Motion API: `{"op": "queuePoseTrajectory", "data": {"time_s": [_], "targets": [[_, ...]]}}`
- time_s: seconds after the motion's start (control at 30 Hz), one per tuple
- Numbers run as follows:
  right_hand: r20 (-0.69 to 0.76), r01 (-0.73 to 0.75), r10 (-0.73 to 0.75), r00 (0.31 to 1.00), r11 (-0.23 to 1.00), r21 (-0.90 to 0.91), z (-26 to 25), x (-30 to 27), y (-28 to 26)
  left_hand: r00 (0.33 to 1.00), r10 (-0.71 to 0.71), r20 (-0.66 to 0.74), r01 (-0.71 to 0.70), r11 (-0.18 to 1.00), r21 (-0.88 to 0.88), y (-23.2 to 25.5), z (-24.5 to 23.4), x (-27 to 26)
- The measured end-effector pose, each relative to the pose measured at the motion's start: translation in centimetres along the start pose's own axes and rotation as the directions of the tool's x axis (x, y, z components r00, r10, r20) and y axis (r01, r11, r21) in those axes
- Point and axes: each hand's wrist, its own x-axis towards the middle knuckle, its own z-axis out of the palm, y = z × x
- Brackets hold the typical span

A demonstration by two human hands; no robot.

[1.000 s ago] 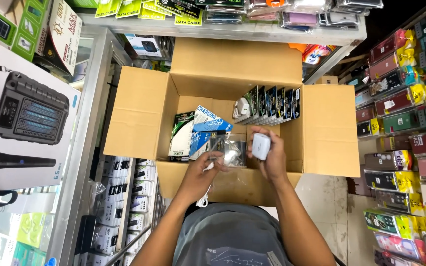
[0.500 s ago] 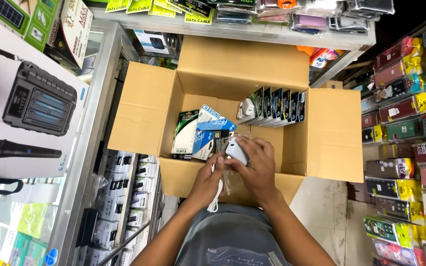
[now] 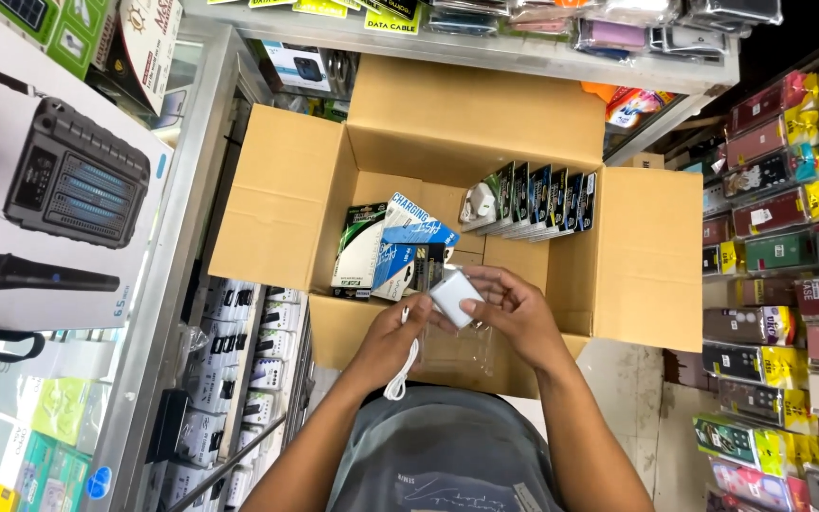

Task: Unboxing and inspecting mobile phone chargers and cables from a cardboard box on a store counter.

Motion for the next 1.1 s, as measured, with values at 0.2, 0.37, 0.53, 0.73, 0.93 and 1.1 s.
{"op": "queuePoseTrajectory", "data": {"time_s": [0.2,0.37,0.53,0.73,0.93,1.1], "targets": [[-0.194,0.015,0.010,0.981,0.992,0.128,0.2,0.8,0.6,0.960,0.046,-0.275,-0.126,0.951,-0.283,-1.4,-1.6,0.6],[-0.315,0.025,0.020,0.949,0.990,0.136,0.4,1.0,2.3,0.943,-0.113,-0.312,-0.159,0.671,-0.724,0.1,-1.5,0.0],[-0.278,0.091,-0.056,0.959,0.989,0.117,2.4,0.4,2.0,0.877,0.206,-0.434,-0.326,0.919,-0.222,-0.5,1.1,1.2],[-0.253,0.203,-0.169,0.953,0.972,0.116,2.8,0.7,1.8,0.777,0.434,-0.457,-0.325,0.897,0.300,0.3,4.6,1.9],[-0.289,0.250,-0.199,0.936,0.957,0.150,3.2,0.5,1.2,0.628,0.713,-0.312,-0.412,0.644,0.644,-1.0,4.7,2.0],[-0.315,0.229,-0.158,0.936,0.951,0.206,3.1,0.6,0.9,0.544,0.828,-0.134,-0.541,0.468,0.699,-0.7,3.6,1.6]]}}
